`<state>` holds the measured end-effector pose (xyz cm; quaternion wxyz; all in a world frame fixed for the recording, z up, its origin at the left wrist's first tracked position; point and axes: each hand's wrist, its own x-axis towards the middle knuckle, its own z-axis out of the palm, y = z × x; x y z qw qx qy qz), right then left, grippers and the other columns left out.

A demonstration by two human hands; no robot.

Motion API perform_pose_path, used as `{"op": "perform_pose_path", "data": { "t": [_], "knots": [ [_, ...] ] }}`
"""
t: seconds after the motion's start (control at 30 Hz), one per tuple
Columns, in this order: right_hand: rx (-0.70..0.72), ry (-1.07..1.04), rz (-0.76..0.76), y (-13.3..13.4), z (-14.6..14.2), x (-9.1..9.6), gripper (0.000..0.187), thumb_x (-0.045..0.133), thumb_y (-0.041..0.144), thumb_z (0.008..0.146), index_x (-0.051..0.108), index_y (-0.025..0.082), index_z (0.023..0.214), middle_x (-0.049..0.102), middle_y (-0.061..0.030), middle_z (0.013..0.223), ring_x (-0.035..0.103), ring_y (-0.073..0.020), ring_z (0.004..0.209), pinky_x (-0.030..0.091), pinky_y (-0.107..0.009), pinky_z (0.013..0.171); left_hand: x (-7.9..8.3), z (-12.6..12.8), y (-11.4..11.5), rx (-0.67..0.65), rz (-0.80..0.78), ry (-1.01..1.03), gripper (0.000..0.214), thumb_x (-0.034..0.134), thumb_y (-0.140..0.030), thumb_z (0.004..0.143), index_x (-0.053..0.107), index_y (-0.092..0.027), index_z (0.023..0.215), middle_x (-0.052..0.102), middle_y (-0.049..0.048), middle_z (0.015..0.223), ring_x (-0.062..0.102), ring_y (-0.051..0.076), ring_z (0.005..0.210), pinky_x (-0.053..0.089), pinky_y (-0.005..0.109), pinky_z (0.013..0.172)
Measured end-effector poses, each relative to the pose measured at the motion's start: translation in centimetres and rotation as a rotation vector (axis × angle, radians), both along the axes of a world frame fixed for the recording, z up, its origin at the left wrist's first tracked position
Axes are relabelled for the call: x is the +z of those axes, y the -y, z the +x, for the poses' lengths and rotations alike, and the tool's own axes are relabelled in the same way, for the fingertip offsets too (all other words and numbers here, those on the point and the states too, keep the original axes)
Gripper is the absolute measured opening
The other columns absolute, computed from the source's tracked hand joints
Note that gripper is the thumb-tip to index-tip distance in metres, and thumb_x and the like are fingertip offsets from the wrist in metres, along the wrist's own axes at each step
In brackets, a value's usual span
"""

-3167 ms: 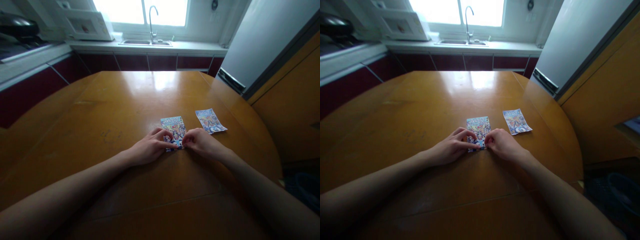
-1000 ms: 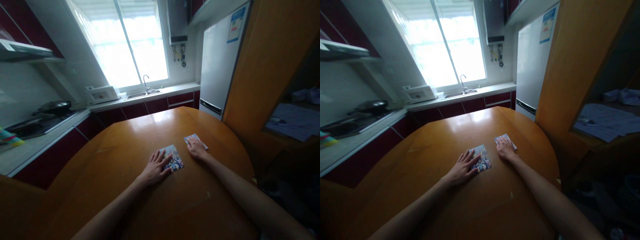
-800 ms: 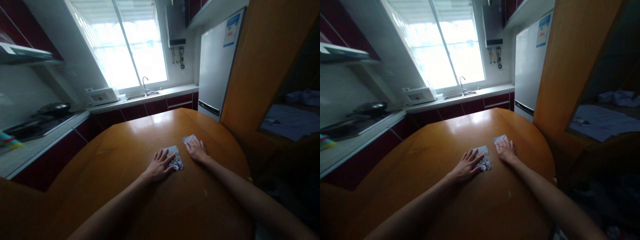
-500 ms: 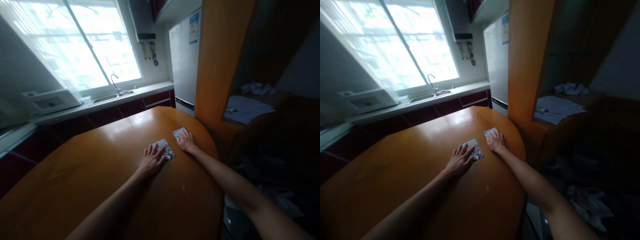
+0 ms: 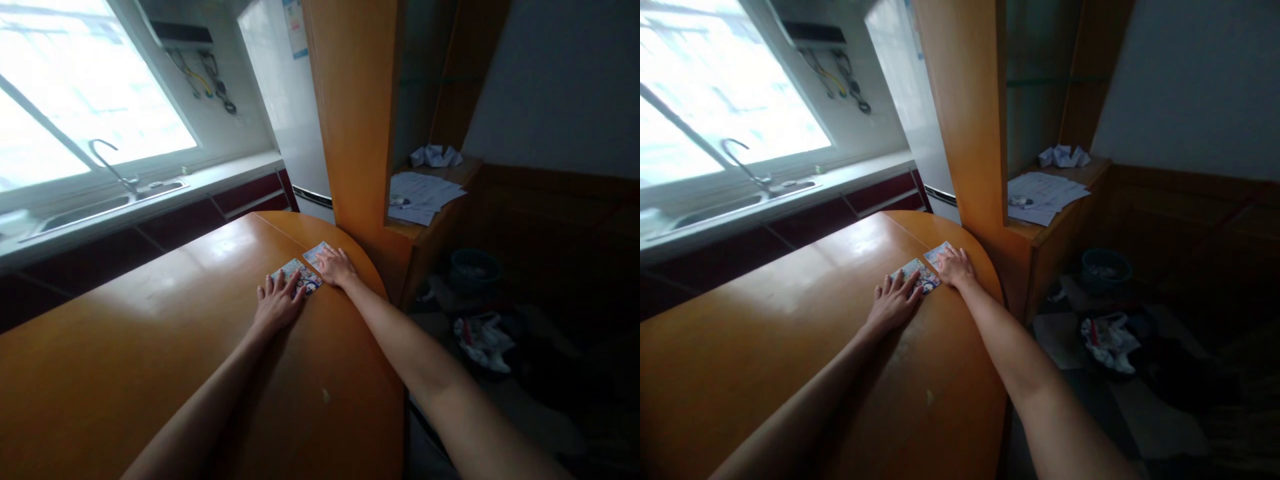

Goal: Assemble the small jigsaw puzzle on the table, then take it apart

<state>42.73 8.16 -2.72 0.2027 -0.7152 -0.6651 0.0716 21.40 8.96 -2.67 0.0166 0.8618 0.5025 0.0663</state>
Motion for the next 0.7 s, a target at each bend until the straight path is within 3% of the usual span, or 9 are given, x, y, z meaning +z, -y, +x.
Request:
{"op": "perform_pose_path", "data": {
  "t": [0.3, 0.5, 0.6, 0.7],
  "knots": [
    [-0.02, -0.024, 0.087, -0.7, 0.6, 0.3, 0.048, 0.035, 0.026, 0.1, 0.049, 0.017, 0.145, 0.037, -0.0088, 0.159, 0.029, -0.0216, 0.147, 0.019, -0.042, 0.119, -0.2, 0.2, 0.0, -0.021, 0.004, 0.169, 0.061, 0.034, -0.063, 0.098, 0.039, -0.034, 0.152, 0.024, 0.0081, 0.164, 0.013, 0.043, 0.151, 0.019, 0.069, 0.115],
    [-0.051, -0.029, 0.239, 1.8, -0.6, 1.9, 0.057, 0.025, 0.014, 0.097, 0.034, 0.005, 0.153, 0.027, -0.0155, 0.163, 0.016, -0.0239, 0.152, 0.008, -0.046, 0.122, -0.7, -1.0, -1.2, 0.09, 0.095, 0.333, 0.057, 0.027, -0.039, 0.104, 0.037, -0.009, 0.151, 0.029, 0.0169, 0.161, 0.021, 0.03, 0.152, 0.028, 0.048, 0.122],
    [0.075, -0.027, 0.295, 3.9, -3.8, 2.3, 0.061, 0.028, 0.011, 0.094, 0.033, 0.005, 0.154, 0.027, -0.015, 0.163, 0.013, -0.0252, 0.152, 0.006, -0.049, 0.123, -0.8, -4.1, -1.0, 0.134, 0.132, 0.337, 0.055, 0.029, -0.033, 0.102, 0.038, -0.007, 0.15, 0.035, 0.0171, 0.158, 0.025, 0.028, 0.151, 0.031, 0.047, 0.121],
    [0.367, -0.002, 0.307, 6.2, -8.7, 2.1, 0.058, 0.039, 0.012, 0.09, 0.048, 0.011, 0.147, 0.037, -0.0099, 0.159, 0.021, -0.022, 0.151, 0.012, -0.043, 0.124, -0.5, -9.0, 0.9, 0.15, 0.162, 0.299, 0.053, 0.034, -0.032, 0.099, 0.043, -0.01, 0.147, 0.04, 0.0149, 0.156, 0.028, 0.027, 0.15, 0.03, 0.048, 0.121]
  ]
}}
